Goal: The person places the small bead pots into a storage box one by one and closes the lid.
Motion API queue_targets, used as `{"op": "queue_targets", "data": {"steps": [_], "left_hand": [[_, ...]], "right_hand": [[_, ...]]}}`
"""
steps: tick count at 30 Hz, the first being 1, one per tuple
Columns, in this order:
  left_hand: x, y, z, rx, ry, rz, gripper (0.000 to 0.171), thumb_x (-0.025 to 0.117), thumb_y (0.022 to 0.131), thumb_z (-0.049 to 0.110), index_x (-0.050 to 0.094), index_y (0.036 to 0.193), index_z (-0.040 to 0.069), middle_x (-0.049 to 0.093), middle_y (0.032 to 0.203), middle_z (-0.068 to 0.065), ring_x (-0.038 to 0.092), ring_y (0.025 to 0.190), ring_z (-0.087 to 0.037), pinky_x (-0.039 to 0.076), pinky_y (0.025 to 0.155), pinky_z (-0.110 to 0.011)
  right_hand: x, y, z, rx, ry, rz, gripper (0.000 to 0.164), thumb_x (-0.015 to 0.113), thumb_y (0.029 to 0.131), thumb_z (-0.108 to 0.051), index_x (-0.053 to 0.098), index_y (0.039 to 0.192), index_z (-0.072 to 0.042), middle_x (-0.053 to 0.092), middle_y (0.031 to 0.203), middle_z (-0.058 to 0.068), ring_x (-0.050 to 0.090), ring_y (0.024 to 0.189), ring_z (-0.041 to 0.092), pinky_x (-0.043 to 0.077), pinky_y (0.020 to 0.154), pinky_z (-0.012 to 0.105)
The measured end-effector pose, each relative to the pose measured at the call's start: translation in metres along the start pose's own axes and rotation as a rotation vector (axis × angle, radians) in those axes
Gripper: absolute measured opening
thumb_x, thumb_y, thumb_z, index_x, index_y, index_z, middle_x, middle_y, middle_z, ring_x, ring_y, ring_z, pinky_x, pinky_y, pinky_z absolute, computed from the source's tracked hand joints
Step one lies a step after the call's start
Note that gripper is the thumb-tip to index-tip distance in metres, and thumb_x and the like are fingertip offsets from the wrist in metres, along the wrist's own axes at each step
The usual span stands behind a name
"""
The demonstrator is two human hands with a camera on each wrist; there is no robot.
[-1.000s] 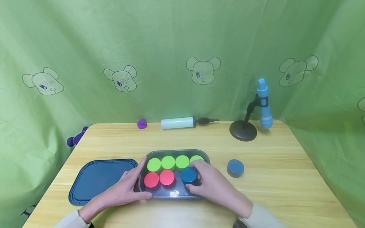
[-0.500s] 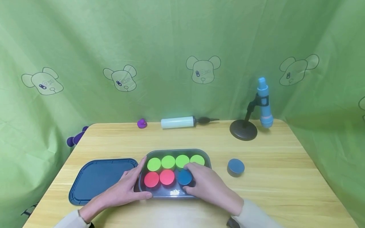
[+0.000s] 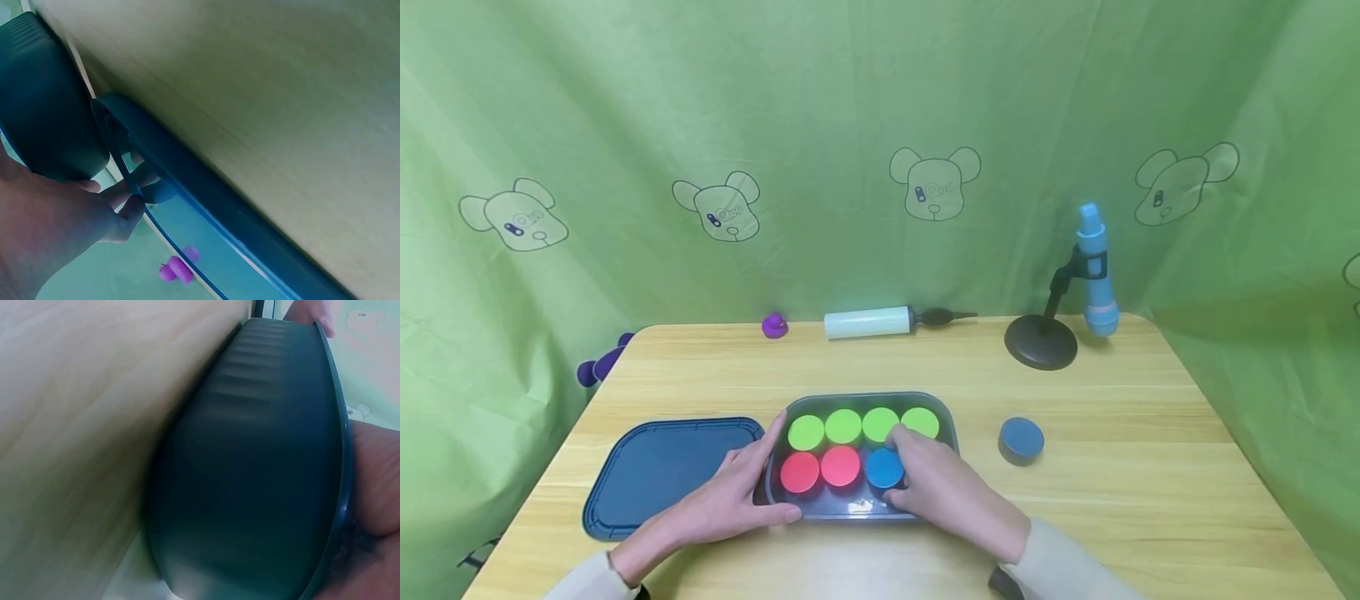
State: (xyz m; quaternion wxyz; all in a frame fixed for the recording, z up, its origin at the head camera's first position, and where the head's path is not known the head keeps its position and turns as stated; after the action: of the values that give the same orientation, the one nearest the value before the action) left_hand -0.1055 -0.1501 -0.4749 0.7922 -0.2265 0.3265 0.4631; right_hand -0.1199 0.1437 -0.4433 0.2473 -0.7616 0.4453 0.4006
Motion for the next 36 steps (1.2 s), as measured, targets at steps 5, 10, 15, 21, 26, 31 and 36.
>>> {"op": "queue_targets", "data": {"steps": [5, 10, 15, 21, 26, 31, 36], "left_hand": [[0.000, 0.000, 0.000, 0.004, -0.003, -0.001, 0.126, 0.083, 0.090, 0.065, -0.001, 0.177, 0.028, 0.020, 0.180, 0.003, 0.030, 0.160, -0.032, 0.024, 0.120, -0.065], [0.001, 0.000, -0.001, 0.003, -0.004, 0.000, 0.126, 0.083, 0.090, 0.066, -0.001, 0.177, 0.029, 0.020, 0.180, 0.003, 0.029, 0.160, -0.031, 0.023, 0.121, -0.065], [0.001, 0.000, -0.001, 0.005, 0.005, 0.000, 0.127, 0.081, 0.090, 0.069, -0.002, 0.177, 0.030, 0.022, 0.179, 0.000, 0.030, 0.160, -0.030, 0.023, 0.121, -0.065], [0.001, 0.000, -0.001, 0.001, 0.000, 0.001, 0.127, 0.082, 0.090, 0.068, -0.002, 0.177, 0.030, 0.022, 0.179, 0.000, 0.030, 0.160, -0.029, 0.022, 0.122, -0.065], [0.001, 0.000, -0.001, -0.002, -0.001, 0.001, 0.127, 0.082, 0.089, 0.068, -0.003, 0.177, 0.030, 0.022, 0.179, 0.000, 0.029, 0.160, -0.029, 0.021, 0.122, -0.066], [0.001, 0.000, -0.001, -0.002, 0.001, 0.001, 0.127, 0.082, 0.089, 0.068, -0.002, 0.177, 0.030, 0.022, 0.179, 0.000, 0.030, 0.160, -0.029, 0.022, 0.122, -0.066], [0.001, 0.000, 0.000, -0.006, -0.002, 0.002, 0.127, 0.082, 0.089, 0.067, -0.001, 0.177, 0.029, 0.023, 0.179, -0.001, 0.030, 0.160, -0.030, 0.022, 0.121, -0.066]], "right_hand": [[0.002, 0.000, 0.000, 0.013, 0.002, 0.025, 0.050, 0.097, 0.085, -0.010, 0.060, 0.118, -0.008, 0.056, 0.083, -0.005, 0.054, 0.073, 0.009, 0.050, 0.067, 0.027], [0.001, -0.001, -0.001, 0.025, 0.012, 0.040, 0.050, 0.096, 0.085, -0.008, 0.059, 0.118, -0.007, 0.057, 0.082, -0.004, 0.054, 0.072, 0.008, 0.051, 0.067, 0.026], [-0.001, -0.002, -0.003, 0.039, 0.068, 0.058, 0.050, 0.097, 0.084, -0.011, 0.058, 0.116, -0.007, 0.057, 0.081, -0.004, 0.054, 0.071, 0.006, 0.052, 0.066, 0.026], [-0.005, -0.006, -0.004, 0.077, 0.123, 0.083, 0.047, 0.096, 0.086, -0.015, 0.059, 0.115, -0.008, 0.060, 0.081, -0.004, 0.059, 0.075, 0.009, 0.053, 0.069, 0.027], [-0.010, -0.008, -0.002, 0.081, 0.166, 0.103, 0.046, 0.095, 0.088, -0.014, 0.060, 0.116, -0.008, 0.063, 0.087, -0.003, 0.062, 0.079, 0.010, 0.056, 0.071, 0.027], [-0.016, -0.013, 0.002, 0.047, 0.238, 0.098, 0.045, 0.093, 0.090, -0.015, 0.060, 0.120, -0.007, 0.066, 0.089, -0.004, 0.066, 0.080, 0.008, 0.057, 0.070, 0.027], [-0.022, -0.018, 0.007, -0.007, 0.301, 0.110, 0.045, 0.090, 0.093, -0.019, 0.061, 0.125, -0.006, 0.068, 0.088, -0.007, 0.066, 0.077, 0.008, 0.056, 0.068, 0.027]]}}
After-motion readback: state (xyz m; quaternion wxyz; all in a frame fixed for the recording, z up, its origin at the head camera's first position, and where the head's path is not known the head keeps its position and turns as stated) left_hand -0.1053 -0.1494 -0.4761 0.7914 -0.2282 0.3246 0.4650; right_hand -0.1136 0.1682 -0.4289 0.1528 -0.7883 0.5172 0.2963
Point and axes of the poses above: each hand's wrist, its own y-axis towards the middle knuckle, its own x-axis out of the palm, z = x × y, the point moved 4 cm from there along y, towards the middle knuckle
